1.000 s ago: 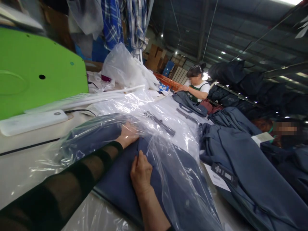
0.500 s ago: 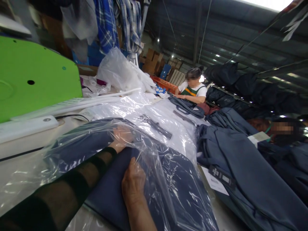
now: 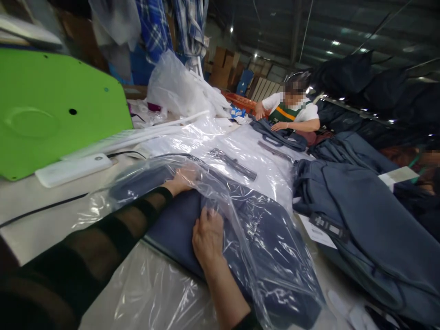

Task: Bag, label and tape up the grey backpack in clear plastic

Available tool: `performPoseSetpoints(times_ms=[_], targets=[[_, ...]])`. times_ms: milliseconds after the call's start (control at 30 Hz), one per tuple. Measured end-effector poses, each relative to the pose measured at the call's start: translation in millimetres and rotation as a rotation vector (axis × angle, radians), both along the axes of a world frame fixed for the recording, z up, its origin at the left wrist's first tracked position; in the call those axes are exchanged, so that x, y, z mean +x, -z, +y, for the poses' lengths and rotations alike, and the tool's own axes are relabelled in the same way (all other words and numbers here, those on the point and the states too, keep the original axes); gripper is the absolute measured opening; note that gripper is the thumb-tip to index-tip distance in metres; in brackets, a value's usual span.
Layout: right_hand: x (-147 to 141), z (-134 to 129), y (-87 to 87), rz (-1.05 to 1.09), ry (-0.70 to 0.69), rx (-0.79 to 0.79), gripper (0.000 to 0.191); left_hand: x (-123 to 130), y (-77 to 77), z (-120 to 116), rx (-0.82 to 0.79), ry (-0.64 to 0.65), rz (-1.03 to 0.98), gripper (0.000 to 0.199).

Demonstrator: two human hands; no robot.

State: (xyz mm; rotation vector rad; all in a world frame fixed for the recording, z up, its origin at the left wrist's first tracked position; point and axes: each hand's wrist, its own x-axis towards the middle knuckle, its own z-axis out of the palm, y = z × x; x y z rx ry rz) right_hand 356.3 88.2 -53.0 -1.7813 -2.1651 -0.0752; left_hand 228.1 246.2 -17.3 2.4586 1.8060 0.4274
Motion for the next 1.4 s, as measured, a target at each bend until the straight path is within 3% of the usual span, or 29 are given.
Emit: performPoseSetpoints(times_ms=[133, 233, 300, 367, 500, 600, 733, 900, 1167, 1400], targets=[[1, 2, -8.0, 0.020, -0.016, -0.057, 0.036, 5, -10.1, -59, 0.034, 0.137, 0.090, 0.025], [1, 3, -8.9, 0.028, -0.031, -0.080, 0.030, 9, -5.8, -114, 0.082, 0.288, 0.135, 0.031], [2, 2, -8.8, 0.026, -0.040, -0.088, 0.030, 6, 2.0, -139, 0.113, 0.295, 0.165, 0.033], [3, 1, -9.1, 0.017, -0.041, -0.085, 0.034, -1, 10.5, -149, 0.132, 0.247, 0.186, 0.034], [3, -2, -9.2, -0.009, -0.031, -0.047, 0.040, -15, 17.3, -143, 0.138, 0.094, 0.202, 0.043], [2, -2, -5.9, -0.020, -0.024, -0.012, 0.039, -17, 10.4, -139, 0.153, 0.035, 0.206, 0.031], [2, -1, 1.4, -0.022, -0.017, 0.022, 0.040, -10, -5.3, -136, 0.210, 0.125, 0.215, 0.019], [2, -2, 7.2, -0.030, -0.008, 0.062, 0.041, -4, -16.6, -106, 0.254, 0.160, 0.238, 0.046], [4, -2, 16.1, -0.019, -0.006, 0.128, 0.042, -22, -9.0, -71, 0.102, -0.117, 0.233, 0.033], [4, -1, 17.2, 0.001, -0.009, 0.155, 0.041, -22, -5.2, -61, -0.037, -0.021, 0.238, 0.049]])
